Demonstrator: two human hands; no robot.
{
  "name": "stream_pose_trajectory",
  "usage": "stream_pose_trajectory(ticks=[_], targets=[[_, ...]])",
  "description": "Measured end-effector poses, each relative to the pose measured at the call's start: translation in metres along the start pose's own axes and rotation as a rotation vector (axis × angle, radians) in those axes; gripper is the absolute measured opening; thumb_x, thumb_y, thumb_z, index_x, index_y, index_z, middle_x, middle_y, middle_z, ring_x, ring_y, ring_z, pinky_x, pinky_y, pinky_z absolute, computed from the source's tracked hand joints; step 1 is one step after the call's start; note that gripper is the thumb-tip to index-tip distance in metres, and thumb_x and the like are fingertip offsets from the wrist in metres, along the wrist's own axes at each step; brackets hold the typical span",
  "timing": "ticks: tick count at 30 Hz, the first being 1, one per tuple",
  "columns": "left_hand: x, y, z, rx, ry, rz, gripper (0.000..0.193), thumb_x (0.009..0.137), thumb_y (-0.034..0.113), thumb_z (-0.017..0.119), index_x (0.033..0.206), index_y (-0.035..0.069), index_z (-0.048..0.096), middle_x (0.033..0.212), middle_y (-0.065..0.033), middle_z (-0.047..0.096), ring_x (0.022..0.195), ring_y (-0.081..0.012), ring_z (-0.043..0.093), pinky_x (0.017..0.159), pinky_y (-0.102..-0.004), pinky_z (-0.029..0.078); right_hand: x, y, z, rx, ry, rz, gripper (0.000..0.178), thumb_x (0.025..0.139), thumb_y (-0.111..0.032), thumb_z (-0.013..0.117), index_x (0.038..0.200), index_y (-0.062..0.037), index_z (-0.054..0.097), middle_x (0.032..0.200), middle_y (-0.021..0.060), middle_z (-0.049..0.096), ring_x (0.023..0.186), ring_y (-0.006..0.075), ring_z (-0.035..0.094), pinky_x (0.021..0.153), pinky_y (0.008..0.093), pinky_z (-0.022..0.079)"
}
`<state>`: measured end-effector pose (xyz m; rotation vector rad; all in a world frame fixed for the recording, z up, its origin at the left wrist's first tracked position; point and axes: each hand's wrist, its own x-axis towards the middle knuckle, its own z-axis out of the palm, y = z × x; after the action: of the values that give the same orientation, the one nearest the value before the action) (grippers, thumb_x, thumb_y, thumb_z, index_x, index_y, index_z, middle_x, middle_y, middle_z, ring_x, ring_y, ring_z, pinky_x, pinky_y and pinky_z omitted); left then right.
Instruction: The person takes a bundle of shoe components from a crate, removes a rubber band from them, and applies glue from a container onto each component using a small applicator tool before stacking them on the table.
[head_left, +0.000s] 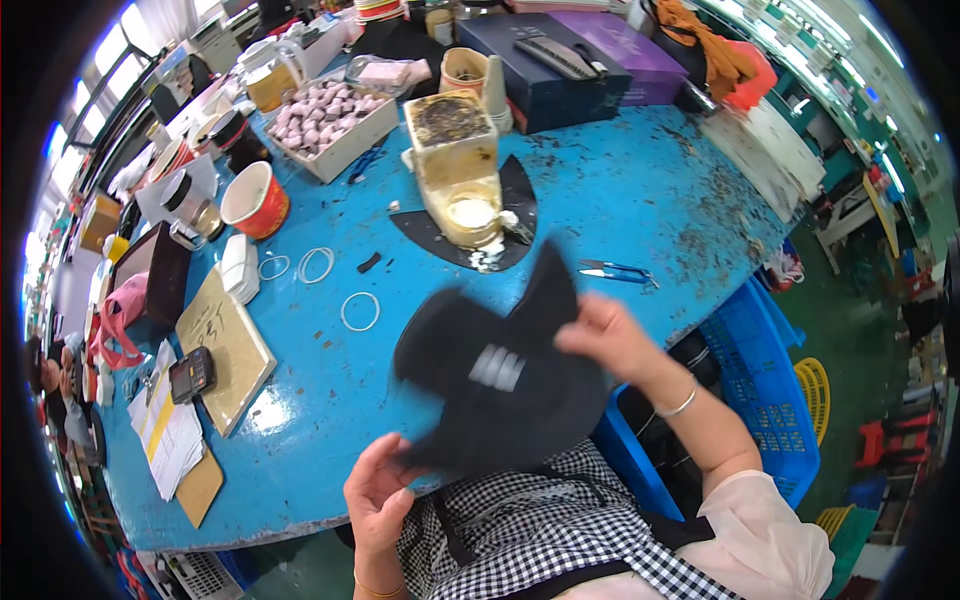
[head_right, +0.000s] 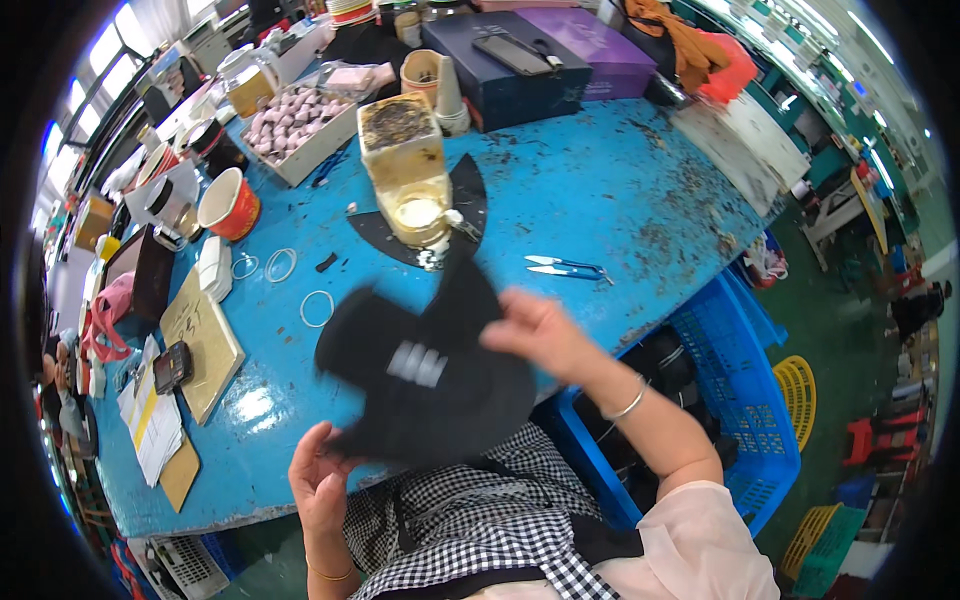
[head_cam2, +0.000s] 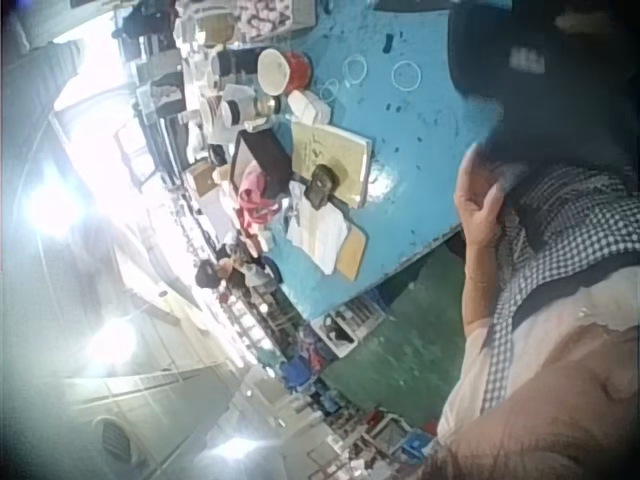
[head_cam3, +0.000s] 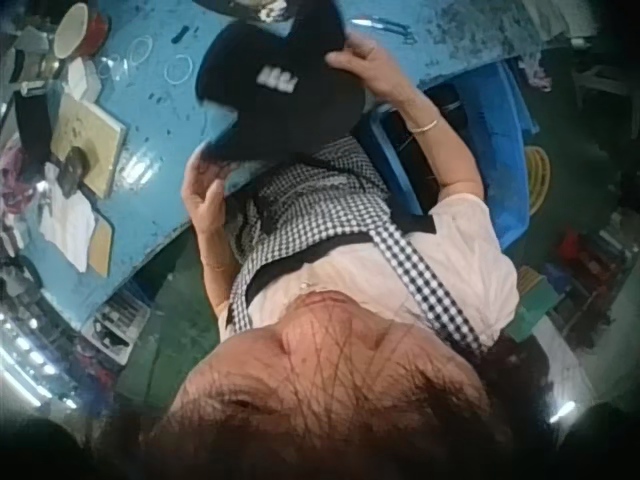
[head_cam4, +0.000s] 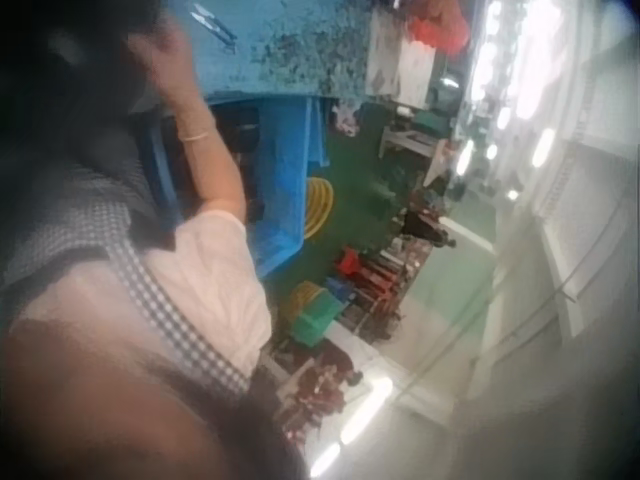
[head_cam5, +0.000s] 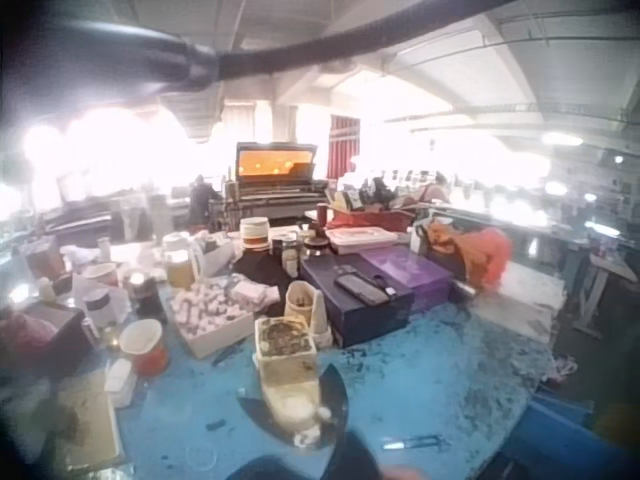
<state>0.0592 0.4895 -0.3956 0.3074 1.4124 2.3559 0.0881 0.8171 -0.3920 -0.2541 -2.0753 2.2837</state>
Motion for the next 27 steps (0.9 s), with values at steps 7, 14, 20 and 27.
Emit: stream_pose_trajectory(ticks=[7, 14, 20, 27], targets=[[0.014, -0.037, 0.016, 0.739, -0.167, 0.1, 0.031, 0.081, -0.011, 0.062, 0.111, -0.002, 0.064, 0.102, -0.0134, 0.065, 0.09, -0.0196, 0.066, 0.079, -0.0291, 0.054, 0.006, 0.025, -0.23, 0.204, 0.942, -0.315, 0.031, 0.094, -0.011, 0.062, 0.124, -0.01, 0.054, 0.112, 0.0023, 0.064, 0.093, 0.0144, 0.064, 0.072, 0.0277, 0.054], [0.016, -0.043, 0.021, 1.026, -0.139, 0.282, 0.02, 0.079, -0.013, 0.063, 0.095, -0.002, 0.067, 0.085, -0.0124, 0.067, 0.075, -0.0181, 0.064, 0.068, -0.0261, 0.051, -0.051, 0.024, -0.304, 0.073, 0.88, -0.195, 0.03, 0.096, -0.014, 0.059, 0.121, 0.0006, 0.051, 0.108, 0.0117, 0.065, 0.098, 0.0261, 0.068, 0.078, 0.0316, 0.057], [0.012, -0.046, 0.018, 1.037, -0.099, 0.318, 0.019, 0.079, -0.014, 0.062, 0.093, -0.002, 0.067, 0.083, -0.0113, 0.066, 0.073, -0.0168, 0.062, 0.067, -0.0259, 0.05, -0.169, 0.126, -0.272, -0.339, 1.108, -0.048, 0.021, 0.099, -0.027, 0.055, 0.099, -0.006, 0.058, 0.078, 0.0032, 0.059, 0.06, 0.0099, 0.051, 0.053, 0.0234, 0.04], [0.011, -0.049, 0.01, 1.077, -0.175, 0.328, 0.014, 0.086, -0.009, 0.057, 0.097, -0.003, 0.064, 0.087, -0.009, 0.063, 0.078, -0.0141, 0.06, 0.069, -0.024, 0.046, -0.251, 0.333, -0.173, -0.282, 0.782, 0.684, 0.057, 0.082, -0.034, 0.076, 0.126, -0.004, 0.055, 0.094, 0.0058, 0.065, 0.082, 0.0133, 0.06, 0.073, 0.0277, 0.048]])
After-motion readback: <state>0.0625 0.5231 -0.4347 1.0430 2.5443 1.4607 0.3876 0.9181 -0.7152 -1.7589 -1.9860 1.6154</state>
